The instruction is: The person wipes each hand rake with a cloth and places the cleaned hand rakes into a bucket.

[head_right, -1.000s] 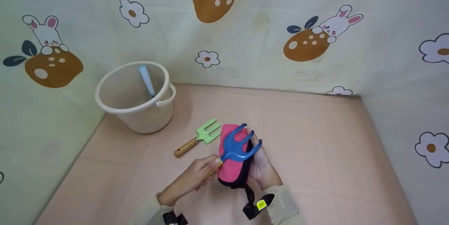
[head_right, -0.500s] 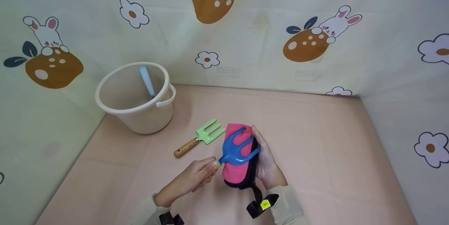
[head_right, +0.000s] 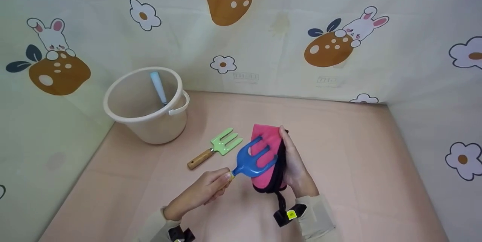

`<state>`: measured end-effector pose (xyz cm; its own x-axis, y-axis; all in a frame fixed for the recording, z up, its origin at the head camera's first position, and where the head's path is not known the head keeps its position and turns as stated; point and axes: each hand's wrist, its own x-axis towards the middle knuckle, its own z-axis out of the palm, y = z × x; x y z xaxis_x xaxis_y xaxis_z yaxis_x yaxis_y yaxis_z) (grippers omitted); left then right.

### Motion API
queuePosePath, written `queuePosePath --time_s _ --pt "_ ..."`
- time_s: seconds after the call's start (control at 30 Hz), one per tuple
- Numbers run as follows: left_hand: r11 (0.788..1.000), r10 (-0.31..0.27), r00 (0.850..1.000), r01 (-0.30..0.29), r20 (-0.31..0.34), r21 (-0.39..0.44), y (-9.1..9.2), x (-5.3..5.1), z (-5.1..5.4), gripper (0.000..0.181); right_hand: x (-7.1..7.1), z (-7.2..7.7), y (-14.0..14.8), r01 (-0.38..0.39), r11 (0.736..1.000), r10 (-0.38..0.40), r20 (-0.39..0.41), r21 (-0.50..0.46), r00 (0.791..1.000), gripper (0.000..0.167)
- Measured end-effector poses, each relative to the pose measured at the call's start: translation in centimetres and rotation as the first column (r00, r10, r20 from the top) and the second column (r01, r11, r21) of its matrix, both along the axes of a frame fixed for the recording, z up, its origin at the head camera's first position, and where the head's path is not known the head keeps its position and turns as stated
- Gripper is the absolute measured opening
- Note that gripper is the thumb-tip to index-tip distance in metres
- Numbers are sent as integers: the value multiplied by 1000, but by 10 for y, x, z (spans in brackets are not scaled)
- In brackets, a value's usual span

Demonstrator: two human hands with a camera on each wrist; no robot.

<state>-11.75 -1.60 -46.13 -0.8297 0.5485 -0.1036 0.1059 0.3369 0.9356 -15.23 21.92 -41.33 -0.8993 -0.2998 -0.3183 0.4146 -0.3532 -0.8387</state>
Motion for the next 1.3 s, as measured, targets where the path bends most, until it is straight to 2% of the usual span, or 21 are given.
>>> queuePosePath --time_s 0.17,0.33,0.43,0.57,0.83,0.93,1.03,1.1,1.3 --pt "1000 10 1000 -10 14 -9 0 -2 1 33 -4 1 2 41 978 -21 -100 206 995 49" --pt "1000 11 998 -10 68 -17 0 -3 0 31 -3 4 4 29 942 42 -205 336 978 46" --pt "999 19 998 -16 64 -43 0 -3 1 31 -1 7 5 53 920 47 -245 387 968 46" --pt "997 28 999 -26 31 -70 1 -4 1 34 -1 9 5 107 893 15 -265 438 964 47" --pt "992 38 999 -35 29 -120 0 -7 0 32 -1 5 14 145 869 -30 -243 473 970 50" --pt "986 74 996 -67 40 -154 -6 -9 -3 30 -1 2 20 187 872 -96 -216 452 972 48" --pt "978 136 988 -121 77 -171 -16 -10 -4 28 -1 0 27 201 900 -152 -154 387 976 47" --pt "975 173 980 -157 95 -160 -23 -11 -4 27 0 -2 30 194 921 -176 -86 337 981 47" --pt "960 254 966 -247 41 -134 -49 -15 5 30 6 -11 32 159 965 -179 79 210 981 44"
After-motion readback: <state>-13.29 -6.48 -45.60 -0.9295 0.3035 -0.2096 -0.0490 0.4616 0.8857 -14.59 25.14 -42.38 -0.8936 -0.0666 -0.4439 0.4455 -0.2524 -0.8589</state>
